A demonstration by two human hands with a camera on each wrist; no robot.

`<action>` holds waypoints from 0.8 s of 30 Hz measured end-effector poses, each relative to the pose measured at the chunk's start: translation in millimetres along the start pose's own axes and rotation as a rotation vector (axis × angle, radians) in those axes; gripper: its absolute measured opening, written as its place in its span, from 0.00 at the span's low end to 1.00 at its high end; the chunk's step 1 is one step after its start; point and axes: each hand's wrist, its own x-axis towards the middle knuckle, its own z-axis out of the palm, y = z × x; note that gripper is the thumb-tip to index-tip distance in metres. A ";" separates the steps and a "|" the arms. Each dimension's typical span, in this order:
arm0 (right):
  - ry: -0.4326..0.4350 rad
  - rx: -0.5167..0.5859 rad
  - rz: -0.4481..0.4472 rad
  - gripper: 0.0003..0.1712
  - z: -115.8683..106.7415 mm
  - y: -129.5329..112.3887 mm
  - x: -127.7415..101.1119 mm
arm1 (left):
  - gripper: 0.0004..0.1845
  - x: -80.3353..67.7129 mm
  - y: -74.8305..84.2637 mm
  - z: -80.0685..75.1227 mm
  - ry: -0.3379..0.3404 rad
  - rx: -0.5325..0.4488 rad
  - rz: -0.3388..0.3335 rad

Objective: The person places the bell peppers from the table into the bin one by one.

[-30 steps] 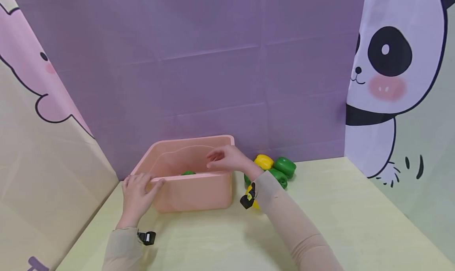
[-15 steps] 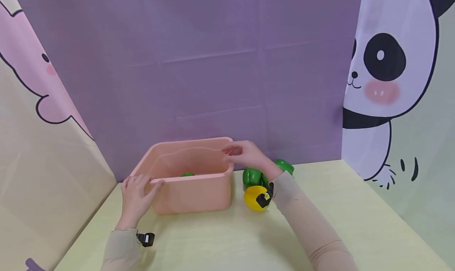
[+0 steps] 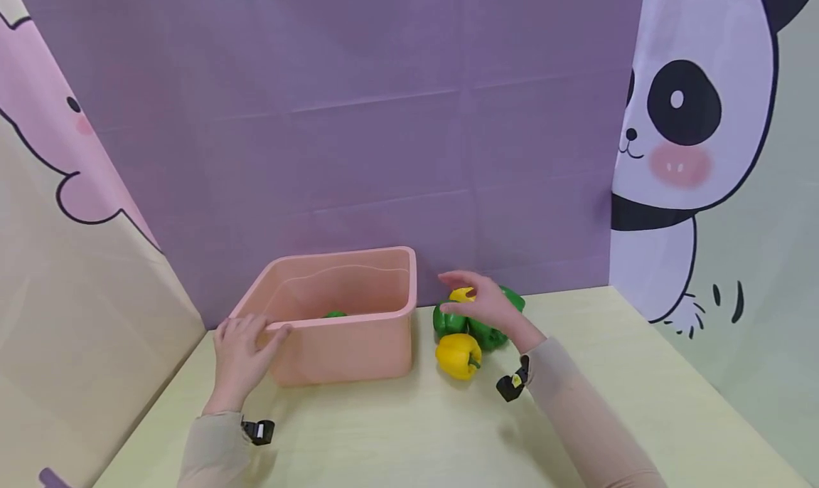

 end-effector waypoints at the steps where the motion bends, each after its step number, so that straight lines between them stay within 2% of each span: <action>1: 0.008 -0.001 -0.003 0.33 2.5 4.8 -3.7 | 0.18 0.0 0.0 -0.2 0.001 -0.002 0.000; 5: 0.019 0.024 0.026 0.39 14.4 20.8 -19.3 | 0.18 -0.4 -0.8 0.0 0.000 -0.001 -0.002; 12: 0.011 0.061 0.042 0.43 33.5 40.3 -39.1 | 0.18 -1.3 0.3 -0.5 0.000 -0.004 -0.003; 19: -0.027 0.021 0.045 0.47 44.0 48.3 -46.5 | 0.18 -0.6 0.3 -0.3 0.004 -0.005 -0.001; 24: -0.037 0.024 0.066 0.45 48.8 50.9 -47.6 | 0.18 -0.1 0.4 -0.3 0.007 -0.005 0.001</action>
